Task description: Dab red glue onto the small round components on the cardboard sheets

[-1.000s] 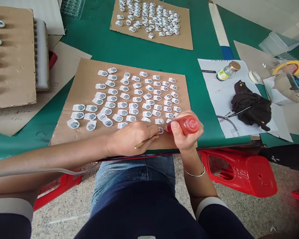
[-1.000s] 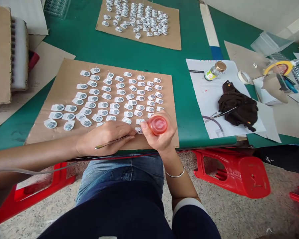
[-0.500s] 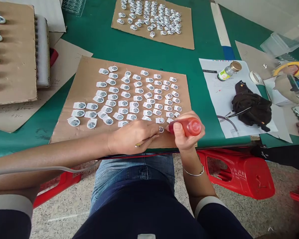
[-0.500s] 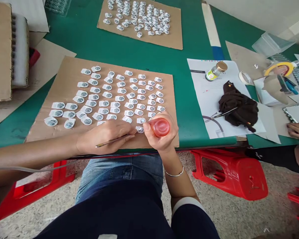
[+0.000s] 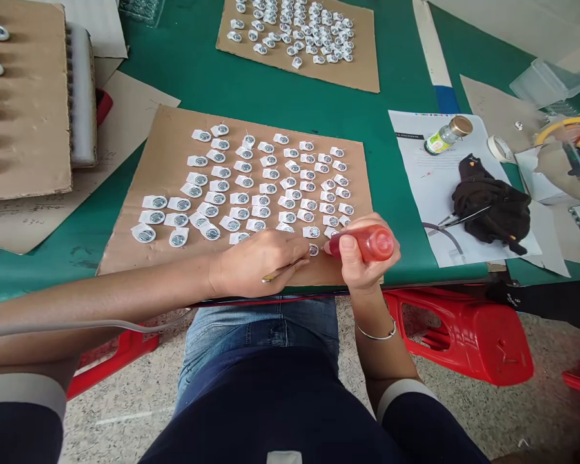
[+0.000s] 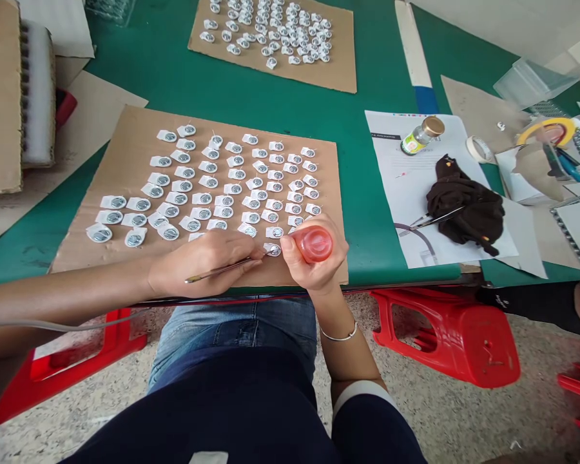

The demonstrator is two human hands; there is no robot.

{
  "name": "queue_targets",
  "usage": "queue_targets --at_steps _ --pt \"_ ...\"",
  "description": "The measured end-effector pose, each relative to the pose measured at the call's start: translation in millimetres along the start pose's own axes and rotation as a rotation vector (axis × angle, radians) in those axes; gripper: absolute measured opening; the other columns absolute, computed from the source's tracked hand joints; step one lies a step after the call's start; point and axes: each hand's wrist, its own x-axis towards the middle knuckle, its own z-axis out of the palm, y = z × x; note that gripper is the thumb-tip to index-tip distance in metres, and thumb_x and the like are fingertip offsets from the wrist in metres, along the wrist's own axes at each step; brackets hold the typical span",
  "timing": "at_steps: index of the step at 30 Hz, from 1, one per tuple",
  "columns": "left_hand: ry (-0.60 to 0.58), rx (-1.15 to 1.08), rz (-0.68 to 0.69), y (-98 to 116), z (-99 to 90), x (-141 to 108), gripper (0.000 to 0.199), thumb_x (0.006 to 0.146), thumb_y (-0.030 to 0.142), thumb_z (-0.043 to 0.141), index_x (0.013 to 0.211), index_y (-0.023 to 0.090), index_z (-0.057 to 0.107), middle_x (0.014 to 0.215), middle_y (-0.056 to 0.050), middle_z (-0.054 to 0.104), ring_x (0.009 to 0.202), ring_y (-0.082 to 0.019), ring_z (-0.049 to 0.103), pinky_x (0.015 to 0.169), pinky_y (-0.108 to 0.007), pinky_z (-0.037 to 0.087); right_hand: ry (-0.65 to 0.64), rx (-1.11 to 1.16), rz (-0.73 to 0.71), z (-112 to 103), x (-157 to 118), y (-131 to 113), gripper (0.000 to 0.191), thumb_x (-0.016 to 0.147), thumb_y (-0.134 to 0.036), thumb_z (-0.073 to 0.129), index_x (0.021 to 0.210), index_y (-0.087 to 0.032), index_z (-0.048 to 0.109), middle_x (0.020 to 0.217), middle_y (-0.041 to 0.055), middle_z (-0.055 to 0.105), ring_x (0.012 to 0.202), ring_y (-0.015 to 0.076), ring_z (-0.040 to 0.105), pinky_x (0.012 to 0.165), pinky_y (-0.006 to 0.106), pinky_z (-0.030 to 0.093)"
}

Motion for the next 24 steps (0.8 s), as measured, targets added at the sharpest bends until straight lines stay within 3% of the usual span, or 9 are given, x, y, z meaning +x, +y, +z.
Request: queue_targets --at_steps 24 --pt "0.094 -0.104 -0.07 -3.1 -4.3 3.2 0.016 0.085 0.017 0.046 0.079 0.011 0.059 0.069 -0.004 0.06 0.061 -0.011 0.054 0.057 -0.023 0.041 -0.016 0.049 -0.016 -0.1 -2.0 3.7 0.011 0.075 -0.031 0.058 0.07 -0.023 0.052 0.061 -0.0009 0.055 0.059 0.0169 0.053 0.053 0.034 0.045"
